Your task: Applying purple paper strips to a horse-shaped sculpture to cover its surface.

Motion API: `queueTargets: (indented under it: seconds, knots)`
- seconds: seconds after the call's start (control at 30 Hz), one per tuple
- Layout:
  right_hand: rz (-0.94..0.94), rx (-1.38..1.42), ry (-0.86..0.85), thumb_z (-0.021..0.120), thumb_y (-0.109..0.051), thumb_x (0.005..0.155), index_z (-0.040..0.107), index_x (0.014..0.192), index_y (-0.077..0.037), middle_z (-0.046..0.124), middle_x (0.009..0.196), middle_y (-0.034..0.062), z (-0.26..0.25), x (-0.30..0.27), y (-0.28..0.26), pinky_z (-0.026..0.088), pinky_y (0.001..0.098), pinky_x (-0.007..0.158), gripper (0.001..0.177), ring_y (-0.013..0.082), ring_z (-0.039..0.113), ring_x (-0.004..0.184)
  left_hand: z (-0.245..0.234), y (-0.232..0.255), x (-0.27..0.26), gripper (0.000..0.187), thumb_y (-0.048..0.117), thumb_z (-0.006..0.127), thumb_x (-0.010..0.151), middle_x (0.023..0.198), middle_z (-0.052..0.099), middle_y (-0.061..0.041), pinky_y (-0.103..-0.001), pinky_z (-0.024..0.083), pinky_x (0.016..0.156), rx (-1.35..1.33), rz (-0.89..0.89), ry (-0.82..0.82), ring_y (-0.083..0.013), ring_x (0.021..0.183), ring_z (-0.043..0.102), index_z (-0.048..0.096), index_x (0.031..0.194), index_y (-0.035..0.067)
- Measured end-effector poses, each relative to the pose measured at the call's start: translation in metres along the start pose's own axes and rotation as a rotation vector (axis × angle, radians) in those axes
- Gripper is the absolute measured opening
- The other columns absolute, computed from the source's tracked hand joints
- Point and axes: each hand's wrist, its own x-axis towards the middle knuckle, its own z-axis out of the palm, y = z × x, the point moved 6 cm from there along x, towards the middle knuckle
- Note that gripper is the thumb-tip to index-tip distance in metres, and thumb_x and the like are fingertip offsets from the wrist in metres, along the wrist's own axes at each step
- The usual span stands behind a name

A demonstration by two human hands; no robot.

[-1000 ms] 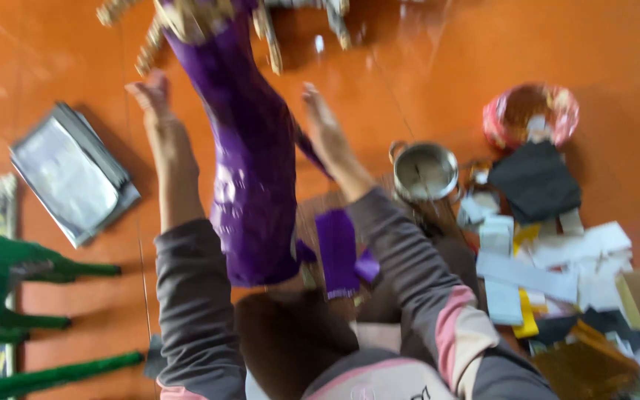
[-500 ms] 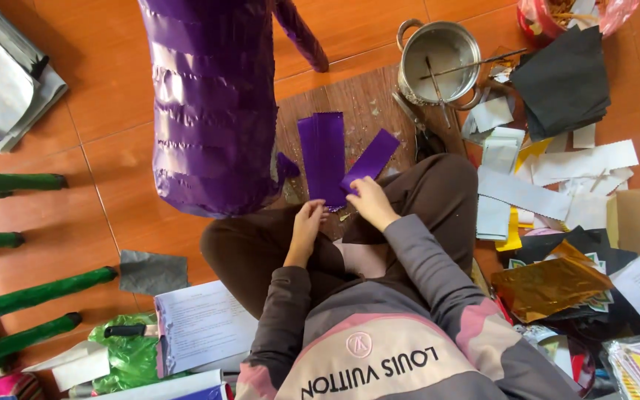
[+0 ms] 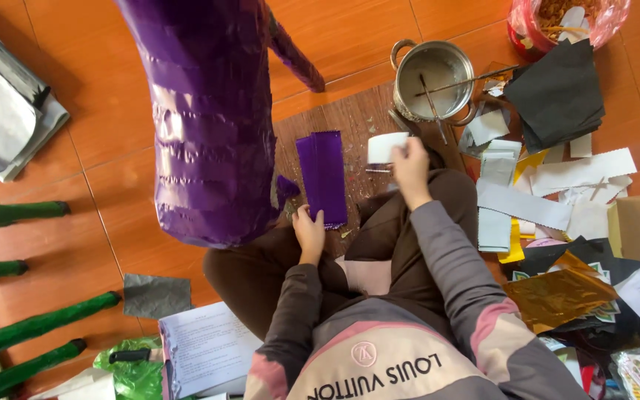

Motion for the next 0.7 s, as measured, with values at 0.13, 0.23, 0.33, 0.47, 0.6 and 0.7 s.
queueTargets:
  seconds: [0.13, 0.23, 0.33, 0.47, 0.6, 0.7]
  knots:
    - [0.162, 0.09, 0.059, 0.062, -0.006, 0.084, 0.059, 0.107, -0.003, 0.068, 0.082, 0.019, -0.008, 0.02, 0.041, 0.058, 0.0353, 0.048, 0.023, 0.0274, 0.068, 0.062, -0.009, 0.033, -0.003, 0.08, 0.046, 0.082, 0.071, 0.105, 0.052, -0.015, -0.048, 0.055, 0.076, 0.301, 0.012, 0.095, -0.0353, 0.095, 0.06, 0.045, 0.128, 0.005]
    - [0.389, 0.33, 0.041, 0.053, 0.008, 0.088, 0.041, 0.128, 0.007, 0.051, 0.115, 0.0359, -0.007, 0.023, 0.056, 0.065, 0.0383, 0.059, 0.042, 0.0435, 0.068, 0.082, 0.0, 0.041, -0.004, 0.096, 0.052, 0.082, 0.068, 0.11, 0.049, -0.015, -0.05, 0.051, 0.08, 0.462, -0.033, -0.009, -0.0346, 0.101, 0.053, 0.035, 0.136, 0.004]
    - [0.327, 0.207, 0.121, 0.048, 0.011, 0.09, 0.041, 0.13, 0.006, 0.046, 0.125, 0.0375, -0.018, 0.022, 0.031, 0.066, 0.0378, 0.067, 0.041, 0.048, 0.062, 0.101, 0.006, 0.041, -0.003, 0.087, 0.032, 0.086, 0.069, 0.104, 0.054, -0.02, -0.053, 0.051, 0.079, 0.391, -0.074, 0.003, -0.0404, 0.098, 0.058, 0.037, 0.133, -0.001]
    - [0.301, 0.053, 0.259, 0.052, 0.006, 0.082, 0.051, 0.12, -0.002, 0.056, 0.116, 0.025, -0.029, 0.032, 0.065, 0.049, 0.05, 0.1, 0.039, 0.0442, 0.054, 0.116, 0.019, 0.023, 0.003, 0.065, 0.028, 0.085, 0.07, 0.102, 0.061, -0.015, -0.052, 0.051, 0.082, 0.28, -0.171, -0.066, -0.0379, 0.097, 0.064, 0.049, 0.12, 0.007]
    - [0.263, -0.151, 0.095, 0.058, -0.002, 0.081, 0.054, 0.111, -0.004, 0.065, 0.103, 0.0269, -0.04, 0.067, 0.103, 0.052, 0.0535, 0.09, 0.03, 0.0461, 0.06, 0.108, 0.033, 0.006, 0.008, 0.046, 0.016, 0.083, 0.071, 0.104, 0.06, -0.023, -0.053, 0.05, 0.089, 0.066, -0.144, -0.052, -0.0434, 0.103, 0.061, 0.059, 0.108, 0.002]
    - [0.36, -0.186, 0.074, 0.053, -0.001, 0.084, 0.051, 0.119, -0.002, 0.064, 0.106, 0.0292, -0.076, 0.067, 0.089, 0.051, 0.0546, 0.09, 0.035, 0.0479, 0.062, 0.106, 0.031, 0.016, 0.005, 0.042, 0.005, 0.072, 0.082, 0.109, 0.062, -0.029, -0.056, 0.05, 0.091, -0.166, -0.122, -0.125, -0.0478, 0.108, 0.061, 0.054, 0.119, -0.002]
